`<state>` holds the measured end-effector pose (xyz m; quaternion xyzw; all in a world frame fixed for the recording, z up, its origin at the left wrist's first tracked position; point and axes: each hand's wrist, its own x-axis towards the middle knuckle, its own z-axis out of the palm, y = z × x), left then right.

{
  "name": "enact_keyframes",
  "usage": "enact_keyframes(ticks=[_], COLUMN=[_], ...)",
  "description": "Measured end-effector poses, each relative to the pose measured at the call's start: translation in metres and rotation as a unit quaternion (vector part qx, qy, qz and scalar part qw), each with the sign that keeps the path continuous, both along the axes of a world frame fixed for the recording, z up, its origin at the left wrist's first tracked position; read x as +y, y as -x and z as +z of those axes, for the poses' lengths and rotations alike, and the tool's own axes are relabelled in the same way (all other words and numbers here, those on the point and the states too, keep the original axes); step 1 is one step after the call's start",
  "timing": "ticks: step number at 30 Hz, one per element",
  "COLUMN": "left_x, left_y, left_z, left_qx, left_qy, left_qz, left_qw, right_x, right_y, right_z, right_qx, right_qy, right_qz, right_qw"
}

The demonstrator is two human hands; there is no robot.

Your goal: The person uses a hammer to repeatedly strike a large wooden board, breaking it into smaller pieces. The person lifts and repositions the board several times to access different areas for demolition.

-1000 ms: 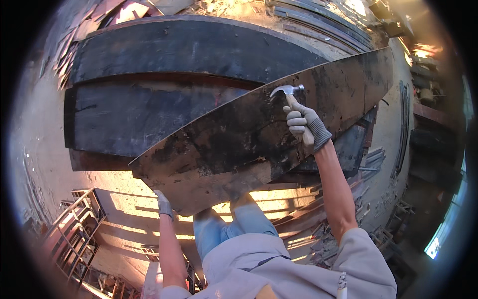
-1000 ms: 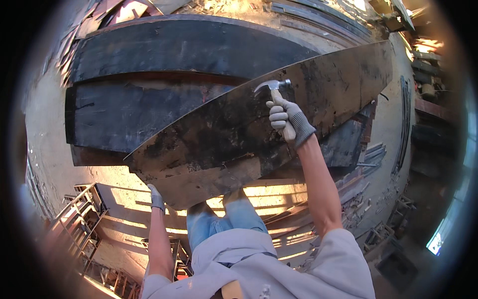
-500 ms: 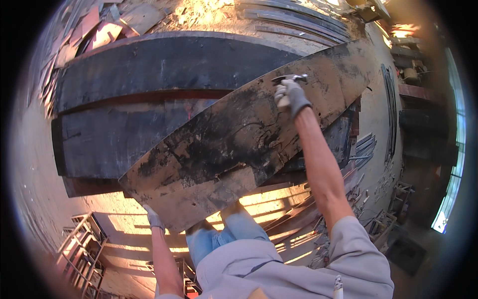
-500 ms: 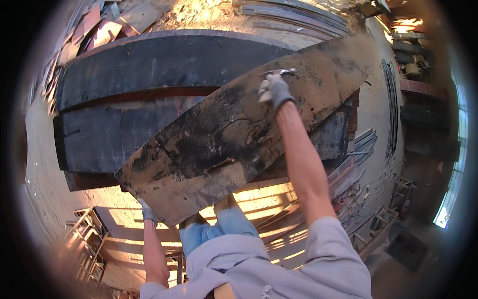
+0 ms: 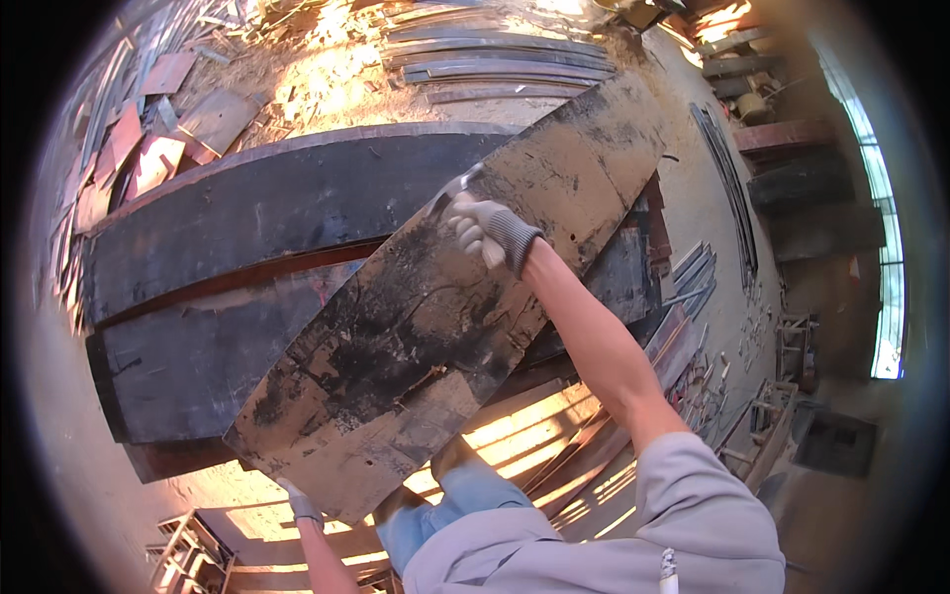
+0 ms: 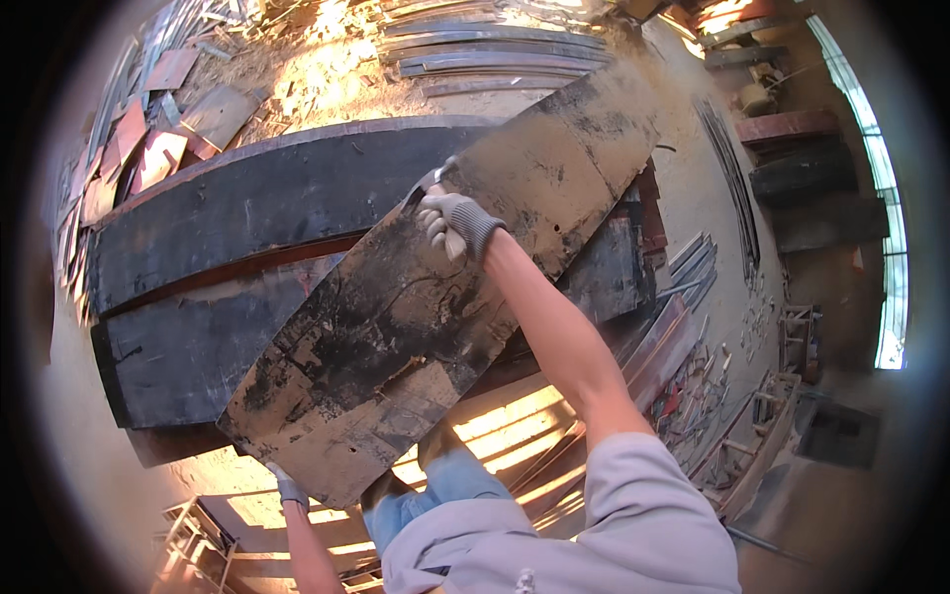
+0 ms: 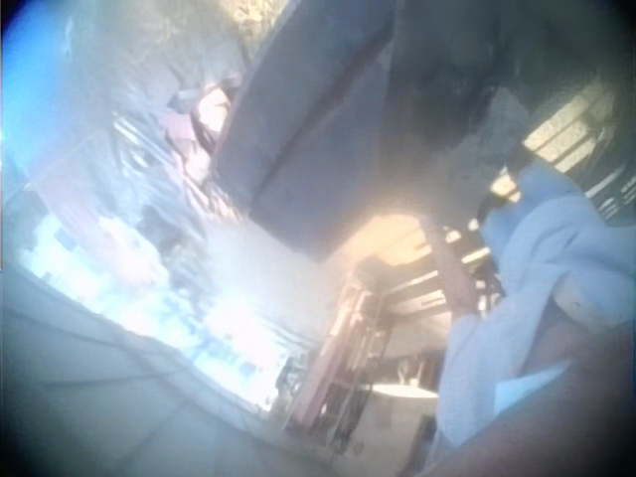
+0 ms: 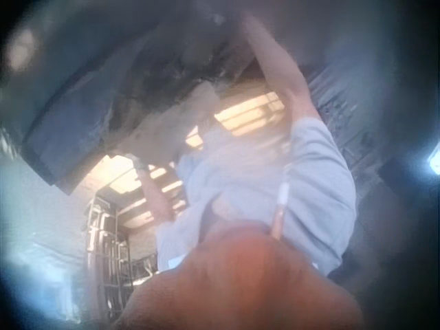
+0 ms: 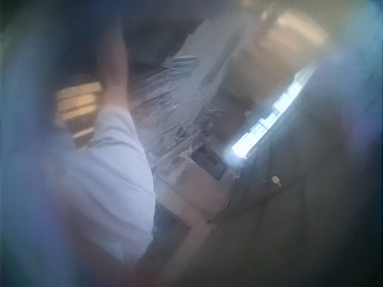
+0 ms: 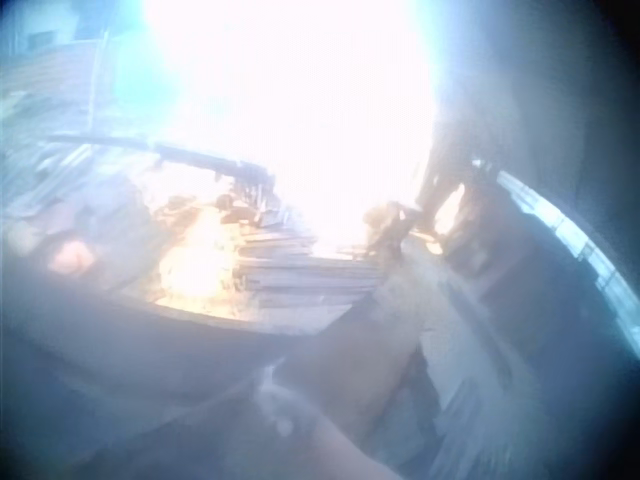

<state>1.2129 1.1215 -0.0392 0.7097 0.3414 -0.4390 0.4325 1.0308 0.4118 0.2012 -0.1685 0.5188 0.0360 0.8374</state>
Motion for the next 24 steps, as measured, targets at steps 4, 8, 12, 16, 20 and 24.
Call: enact_keyframes(ticks=[4, 8, 12, 16, 20, 24], left_x=[0.001, 0.009, 0.013, 0.006, -0.009, -0.011], left_y=[-0.002, -0.005, -0.006, -0.002, 0.004, 0.007], left_z=[-0.001, -0.001, 0.001, 0.014, 0.032, 0.038], left_qx=[-0.004, -0.002, 0.000, 0.005, -0.015, -0.016], left_qy=[0.007, 0.002, -0.002, 0.000, -0.052, 0.003], left_qz=[-0.005, -0.010, -0.007, -0.012, -0.007, -0.003], left_qw=[1.000, 1.000, 1.000, 1.000, 0.999, 1.000], right_x=[-0.009, -0.014, -0.006, 0.025, 0.034, -0.004], right_y=[0.021, 0.009, -0.026, -0.052, -0.032, 0.055], right_z=[0.000, -0.015, -0.045, -0.073, -0.029, 0.086], right_qx=[-0.070, 0.044, 0.103, 0.205, 0.185, -0.216], right_qy=[0.163, 0.158, 0.160, 0.369, 0.290, -0.219], right_qz=[-0.222, -0.124, -0.133, 0.012, 0.102, -0.155], right_qw=[0.959, 0.979, 0.973, 0.907, 0.933, 0.939])
